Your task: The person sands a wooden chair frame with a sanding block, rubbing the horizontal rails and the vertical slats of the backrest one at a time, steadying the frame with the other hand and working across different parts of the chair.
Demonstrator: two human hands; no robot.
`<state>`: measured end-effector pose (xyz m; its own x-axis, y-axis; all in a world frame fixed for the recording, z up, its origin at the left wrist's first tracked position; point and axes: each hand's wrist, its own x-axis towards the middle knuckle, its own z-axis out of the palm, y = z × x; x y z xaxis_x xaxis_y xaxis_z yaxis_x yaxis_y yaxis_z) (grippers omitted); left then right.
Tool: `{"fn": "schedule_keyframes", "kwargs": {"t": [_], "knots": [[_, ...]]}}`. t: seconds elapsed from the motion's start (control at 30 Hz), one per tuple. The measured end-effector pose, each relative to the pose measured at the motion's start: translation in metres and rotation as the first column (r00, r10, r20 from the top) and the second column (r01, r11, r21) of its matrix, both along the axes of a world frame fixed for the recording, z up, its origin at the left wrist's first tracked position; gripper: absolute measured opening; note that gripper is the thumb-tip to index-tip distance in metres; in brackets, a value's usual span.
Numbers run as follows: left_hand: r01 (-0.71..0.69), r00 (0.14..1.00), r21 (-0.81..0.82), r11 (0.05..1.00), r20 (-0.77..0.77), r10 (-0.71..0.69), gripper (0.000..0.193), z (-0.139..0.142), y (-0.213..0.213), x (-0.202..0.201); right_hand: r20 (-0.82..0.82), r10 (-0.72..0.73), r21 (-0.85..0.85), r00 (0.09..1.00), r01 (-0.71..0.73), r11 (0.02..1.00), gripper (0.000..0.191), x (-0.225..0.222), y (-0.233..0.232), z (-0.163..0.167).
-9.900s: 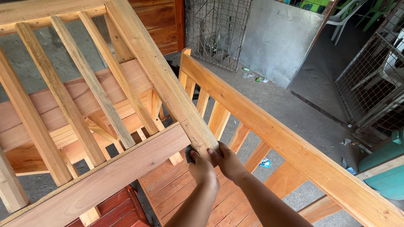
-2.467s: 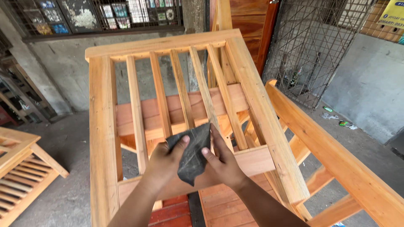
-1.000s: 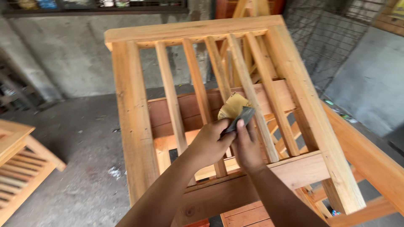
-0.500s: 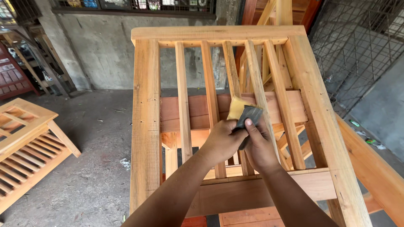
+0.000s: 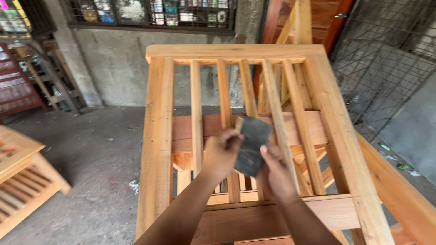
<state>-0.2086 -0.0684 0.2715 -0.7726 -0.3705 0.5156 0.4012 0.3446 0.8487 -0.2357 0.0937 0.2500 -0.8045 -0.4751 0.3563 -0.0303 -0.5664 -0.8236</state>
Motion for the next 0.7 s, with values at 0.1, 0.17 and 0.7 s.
{"fn": "schedule_keyframes", "kwargs": {"t": [0.1,0.17,0.7], "knots": [[0.038,0.999,0.339,0.940,-0.002,-0.039,0.014,-0.001,0.000,-0.006,-0.247,0.098,0.095,0.964,-0.076,0.993,0.080,0.013,0.000,-0.014],[0.120,0.984,0.573,0.811,0.037,-0.172,0.013,-0.004,0.008,-0.008,-0.376,0.134,0.176,0.917,-0.071,0.982,0.097,0.019,-0.003,-0.024],[-0.568,0.817,-0.556,0.607,-0.291,0.498,0.053,0.028,-0.083,-0.051,-0.835,0.218,0.534,0.504,0.840,0.101,0.075,0.033,0.017,-0.009]]}}
